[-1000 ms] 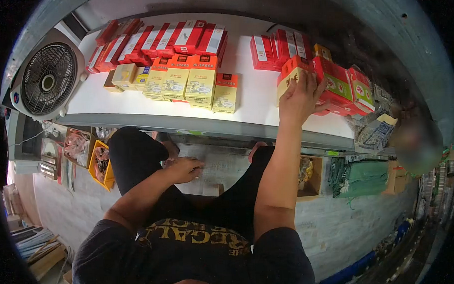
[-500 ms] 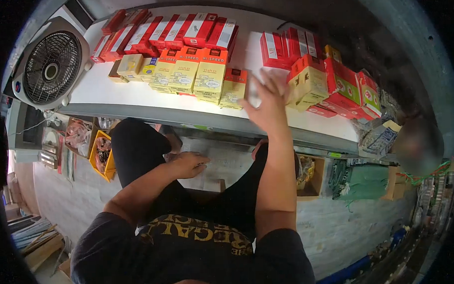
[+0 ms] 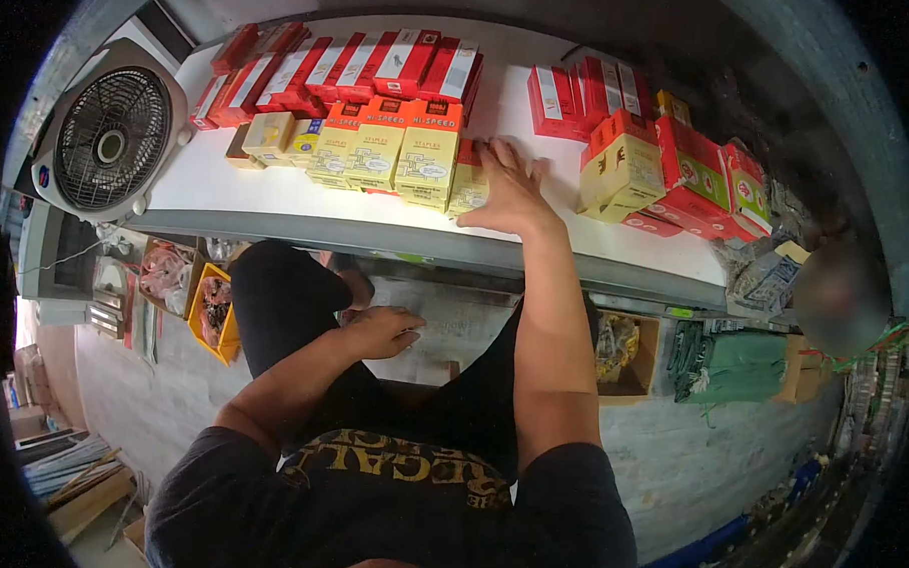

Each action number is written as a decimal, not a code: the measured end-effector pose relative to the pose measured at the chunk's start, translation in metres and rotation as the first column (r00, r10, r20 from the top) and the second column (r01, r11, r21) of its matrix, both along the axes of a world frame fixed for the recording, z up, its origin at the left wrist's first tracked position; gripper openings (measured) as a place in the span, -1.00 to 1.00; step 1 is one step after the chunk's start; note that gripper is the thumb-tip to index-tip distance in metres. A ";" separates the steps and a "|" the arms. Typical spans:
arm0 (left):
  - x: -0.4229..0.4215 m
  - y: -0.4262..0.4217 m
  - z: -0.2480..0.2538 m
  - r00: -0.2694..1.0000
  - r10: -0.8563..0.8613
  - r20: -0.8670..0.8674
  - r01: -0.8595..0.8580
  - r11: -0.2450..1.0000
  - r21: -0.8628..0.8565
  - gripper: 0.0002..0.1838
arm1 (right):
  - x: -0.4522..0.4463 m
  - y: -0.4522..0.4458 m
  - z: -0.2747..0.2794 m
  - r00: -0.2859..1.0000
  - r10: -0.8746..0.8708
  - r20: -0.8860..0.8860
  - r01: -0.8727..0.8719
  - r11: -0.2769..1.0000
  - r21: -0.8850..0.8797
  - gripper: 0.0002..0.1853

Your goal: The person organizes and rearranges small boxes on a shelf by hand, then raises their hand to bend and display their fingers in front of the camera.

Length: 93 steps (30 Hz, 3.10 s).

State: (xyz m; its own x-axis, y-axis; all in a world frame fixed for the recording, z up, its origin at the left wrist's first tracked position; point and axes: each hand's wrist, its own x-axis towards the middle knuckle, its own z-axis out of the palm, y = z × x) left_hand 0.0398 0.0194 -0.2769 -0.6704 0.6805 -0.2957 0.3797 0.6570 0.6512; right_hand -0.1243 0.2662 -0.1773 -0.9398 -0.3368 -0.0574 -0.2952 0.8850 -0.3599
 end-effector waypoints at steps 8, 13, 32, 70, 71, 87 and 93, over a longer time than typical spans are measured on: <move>0.002 -0.003 0.002 0.999 0.034 0.013 -0.034 0.999 0.004 -0.64 | 0.016 0.050 0.008 0.997 -0.076 0.018 0.074 0.992 0.100 0.24; 0.003 -0.002 -0.006 1.000 -0.015 -0.027 0.016 1.000 0.027 -0.63 | 0.033 0.041 -0.013 0.994 -0.096 -0.049 0.099 0.993 0.063 -0.02; 0.005 -0.004 -0.012 0.999 -0.009 -0.031 0.009 1.000 0.010 -0.62 | 0.002 0.060 -0.041 0.972 -0.183 -0.145 0.209 0.959 0.193 -0.38; 0.001 -0.007 -0.009 0.999 -0.045 -0.011 0.045 0.999 -0.030 -0.59 | 0.029 -0.027 0.007 0.941 -0.208 0.267 0.280 0.035 -0.959 -0.38; 0.001 -0.007 -0.010 0.999 -0.045 -0.015 0.045 0.999 -0.026 -0.58 | 0.028 -0.014 0.008 0.934 -0.199 0.296 0.291 -0.057 -0.955 -0.38; 0.002 -0.004 -0.009 0.999 -0.035 0.032 0.036 0.999 -0.040 -0.57 | 0.025 0.032 -0.031 0.653 -0.494 -0.574 0.532 0.839 -0.117 -0.48; -0.001 -0.003 -0.008 0.998 -0.050 0.042 0.053 0.996 -0.068 -0.58 | 0.020 0.011 -0.019 0.721 -0.235 -0.651 0.452 0.873 0.185 -0.48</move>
State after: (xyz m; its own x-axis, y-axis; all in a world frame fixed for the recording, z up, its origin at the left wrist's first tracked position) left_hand 0.0392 0.0162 -0.2848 -0.6216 0.6909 -0.3691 0.3889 0.6812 0.6203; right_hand -0.1043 0.2774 -0.1963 -0.8603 -0.0481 0.5076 -0.0019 0.9958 0.0911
